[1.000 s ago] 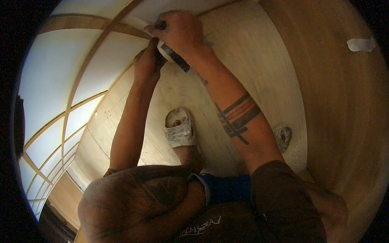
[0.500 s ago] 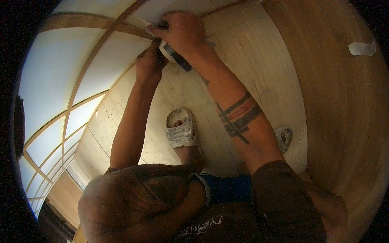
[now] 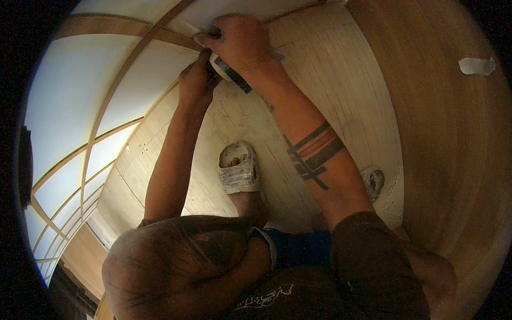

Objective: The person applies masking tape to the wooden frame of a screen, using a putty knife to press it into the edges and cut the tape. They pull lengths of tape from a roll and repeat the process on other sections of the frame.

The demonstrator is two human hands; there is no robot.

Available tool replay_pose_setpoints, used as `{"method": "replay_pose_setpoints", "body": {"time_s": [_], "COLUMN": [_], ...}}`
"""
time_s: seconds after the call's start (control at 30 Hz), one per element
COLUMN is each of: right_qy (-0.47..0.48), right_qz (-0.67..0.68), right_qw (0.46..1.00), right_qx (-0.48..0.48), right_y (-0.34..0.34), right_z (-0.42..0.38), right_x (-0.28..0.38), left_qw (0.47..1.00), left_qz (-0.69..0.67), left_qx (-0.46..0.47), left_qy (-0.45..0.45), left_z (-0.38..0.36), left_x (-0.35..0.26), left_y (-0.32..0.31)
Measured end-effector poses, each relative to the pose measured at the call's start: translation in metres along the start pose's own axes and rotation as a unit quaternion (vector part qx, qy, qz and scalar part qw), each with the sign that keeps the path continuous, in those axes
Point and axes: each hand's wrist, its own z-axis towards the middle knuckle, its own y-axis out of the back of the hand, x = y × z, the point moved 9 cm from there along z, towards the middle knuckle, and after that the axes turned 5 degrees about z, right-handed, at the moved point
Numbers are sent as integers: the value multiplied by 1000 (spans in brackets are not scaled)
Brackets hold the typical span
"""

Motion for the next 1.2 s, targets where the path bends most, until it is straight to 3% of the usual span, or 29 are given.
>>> {"method": "replay_pose_setpoints", "body": {"time_s": [0.27,0.7,0.9,1.0,1.07,1.2], "right_qy": [-38,-6,-4,29,-65,-59], "right_qz": [-38,-26,77,85,212,123], "right_qw": [998,999,997,995,975,991], "right_qx": [17,47,24,-36,-19,5], "right_y": [-3,3,38,50,46,26], "right_z": [-1,18,39,41,39,26], "right_x": [-1,11,56,67,53,29], "left_qw": [1000,999,999,999,999,999], "left_qz": [-28,-40,-45,-13,-32,-28], "left_qx": [9,5,3,-1,10,22], "left_qy": [4,15,13,30,18,-12], "left_z": [-1,7,4,5,11,8], "left_x": [0,0,-3,2,4,-3], "left_y": [-2,-2,-2,1,1,-2]}}
